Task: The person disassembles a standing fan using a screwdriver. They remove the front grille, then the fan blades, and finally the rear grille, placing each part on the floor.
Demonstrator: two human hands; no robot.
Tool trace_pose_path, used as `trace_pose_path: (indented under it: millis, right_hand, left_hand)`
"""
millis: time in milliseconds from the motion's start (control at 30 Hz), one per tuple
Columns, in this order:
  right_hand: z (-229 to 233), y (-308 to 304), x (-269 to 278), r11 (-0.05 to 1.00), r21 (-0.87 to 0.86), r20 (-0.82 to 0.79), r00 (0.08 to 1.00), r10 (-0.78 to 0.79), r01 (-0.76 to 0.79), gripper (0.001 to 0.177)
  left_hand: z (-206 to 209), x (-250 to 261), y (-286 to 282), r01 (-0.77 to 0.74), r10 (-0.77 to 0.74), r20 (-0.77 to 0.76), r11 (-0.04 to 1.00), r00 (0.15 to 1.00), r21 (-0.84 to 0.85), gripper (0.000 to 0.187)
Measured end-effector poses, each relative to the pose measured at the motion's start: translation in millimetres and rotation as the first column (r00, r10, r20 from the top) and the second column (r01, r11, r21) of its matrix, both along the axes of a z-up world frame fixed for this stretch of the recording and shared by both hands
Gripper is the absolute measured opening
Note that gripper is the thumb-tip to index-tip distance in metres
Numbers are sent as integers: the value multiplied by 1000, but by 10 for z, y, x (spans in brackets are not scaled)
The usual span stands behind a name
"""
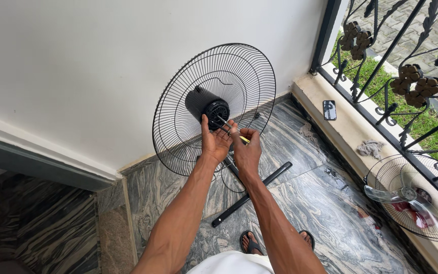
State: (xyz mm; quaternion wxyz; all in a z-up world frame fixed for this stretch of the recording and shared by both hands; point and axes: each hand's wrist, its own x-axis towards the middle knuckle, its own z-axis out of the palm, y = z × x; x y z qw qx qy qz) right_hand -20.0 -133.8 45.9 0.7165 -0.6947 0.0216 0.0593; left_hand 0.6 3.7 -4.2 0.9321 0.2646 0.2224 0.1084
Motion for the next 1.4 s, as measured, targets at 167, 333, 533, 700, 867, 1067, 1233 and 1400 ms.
trace_pose_path:
  millis: [167,333,533,700,867,1067,1233,1400]
  right_hand:
    - [37,-65,-35,994,103,-7,1000,30,-29,30]
    - [30,24,4,984,177,-154,988,5,23,28]
    - [-252,77,74,990,133,53,997,-62,55,33]
    - [-64,60,83,971,227,-146,988,-47,79,24]
    - [-8,25,74,991,120,-132,990,-46,62,25]
    - [-84,-1,81,993,118,22,1000,-6,3,31]
    - [31,15,72,978,206,-217,976,7,39,24]
    - [-49,-19,74,935,351,-28,998,59,-45,27]
  left_hand:
    - [-17,-34,-56,-33,33,-44,999,998,14,108]
    - [-14,-22,-26,-7,8,-35,1000,999,16,107]
    - [-33,-21,-15,-14,14,-26,1000,1000,0,107]
    - [-32,-11,-17,-4,5,-33,1000,999,18,106]
    - [-35,-27,0,17,-17,-32,1000,999,17,108]
    - [-11,-23,-25,-21,21,-30,1000,999,-9,105]
    - [-5,-16,-24,0,1,-22,1000,1000,11,109]
    - [-27,-5,-10,-15,14,-11,1000,1000,-20,109]
